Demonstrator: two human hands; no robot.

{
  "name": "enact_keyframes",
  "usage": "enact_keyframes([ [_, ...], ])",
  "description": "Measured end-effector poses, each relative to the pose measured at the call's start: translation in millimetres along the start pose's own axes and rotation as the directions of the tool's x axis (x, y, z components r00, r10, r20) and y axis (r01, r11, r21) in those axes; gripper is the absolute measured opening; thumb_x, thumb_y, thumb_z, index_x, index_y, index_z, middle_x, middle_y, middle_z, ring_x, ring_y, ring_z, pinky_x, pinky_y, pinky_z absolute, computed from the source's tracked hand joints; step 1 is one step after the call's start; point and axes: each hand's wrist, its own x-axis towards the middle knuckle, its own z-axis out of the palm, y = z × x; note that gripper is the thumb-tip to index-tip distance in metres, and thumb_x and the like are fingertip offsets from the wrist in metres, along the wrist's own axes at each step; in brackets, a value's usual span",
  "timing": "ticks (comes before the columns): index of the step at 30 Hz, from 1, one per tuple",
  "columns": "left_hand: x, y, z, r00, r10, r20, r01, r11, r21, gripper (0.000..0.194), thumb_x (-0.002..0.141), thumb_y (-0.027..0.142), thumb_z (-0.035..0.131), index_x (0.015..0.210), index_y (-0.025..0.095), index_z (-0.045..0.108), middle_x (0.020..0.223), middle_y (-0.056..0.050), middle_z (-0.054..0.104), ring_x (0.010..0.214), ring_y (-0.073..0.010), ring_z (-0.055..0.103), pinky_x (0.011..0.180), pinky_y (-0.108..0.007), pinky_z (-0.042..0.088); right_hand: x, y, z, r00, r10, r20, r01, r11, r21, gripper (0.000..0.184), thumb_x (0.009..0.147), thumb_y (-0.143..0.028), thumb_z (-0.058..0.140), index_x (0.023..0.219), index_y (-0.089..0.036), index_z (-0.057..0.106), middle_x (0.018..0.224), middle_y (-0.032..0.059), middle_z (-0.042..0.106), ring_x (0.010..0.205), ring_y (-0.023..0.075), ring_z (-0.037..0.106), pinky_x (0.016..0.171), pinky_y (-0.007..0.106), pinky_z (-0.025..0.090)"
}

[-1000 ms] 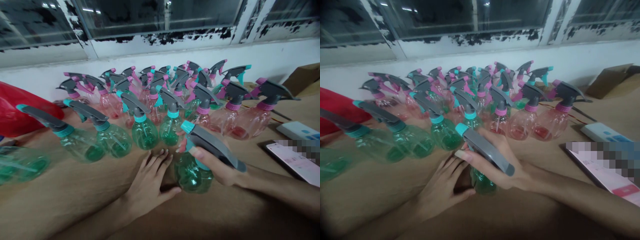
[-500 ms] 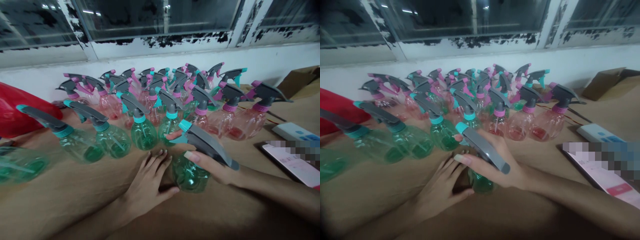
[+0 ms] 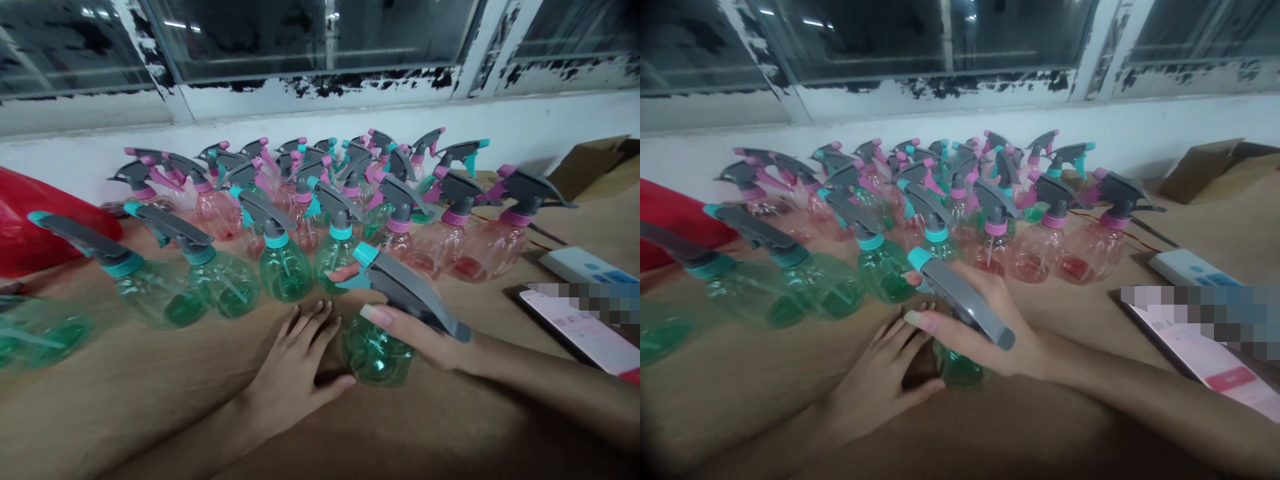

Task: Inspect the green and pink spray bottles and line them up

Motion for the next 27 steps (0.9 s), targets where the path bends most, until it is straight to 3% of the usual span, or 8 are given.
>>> enact_keyframes([
  [15, 1.4, 0.9, -2.0, 1.0, 0.015, 0.017, -0.015, 1.0, 0.008, 0.067, 0.085, 0.056, 0.056, 0.134, 0.012, 0.045, 0.143, -0.016, 0.042, 0.131, -0.0314, 0.037, 0.107, -0.052, 0.028, 1.0, -0.4, 1.5, 0.999, -0.025, -0.022, 0.025, 1.0, 0.001, 0.028, 0.081, -0.032, 0.064, 0.108, -0.023, 0.065, 0.083, 0.002, 0.065, 0.068, 0.0178, 0.062, 0.064, 0.033, 0.051],
  [22, -1.0, -0.9, 1.9, 1.0, 0.02, 0.001, -0.02, 1.0, 0.022, 0.067, 0.086, 0.059, 0.053, 0.135, 0.013, 0.044, 0.144, -0.015, 0.04, 0.132, -0.0308, 0.035, 0.107, -0.051, 0.027, 1.9, -1.9, 1.8, 1.0, -0.011, 0.006, 0.01, 0.999, 0.036, 0.027, 0.082, -0.031, 0.063, 0.107, -0.022, 0.062, 0.098, 0.005, 0.068, 0.082, 0.019, 0.065, 0.074, 0.034, 0.054],
  [27, -1.4, -0.7, 1.8, 1.0, 0.029, -0.004, -0.029, 0.999, 0.029, 0.066, 0.087, 0.059, 0.052, 0.136, 0.014, 0.043, 0.145, -0.014, 0.039, 0.133, -0.0299, 0.034, 0.108, -0.05, 0.026, 1.9, -0.3, 3.5, 1.0, -0.007, -0.005, 0.007, 0.997, 0.081, 0.026, 0.081, -0.029, 0.062, 0.105, -0.02, 0.062, 0.099, 0.0057, 0.069, 0.073, 0.0159, 0.066, 0.066, 0.03, 0.054],
])
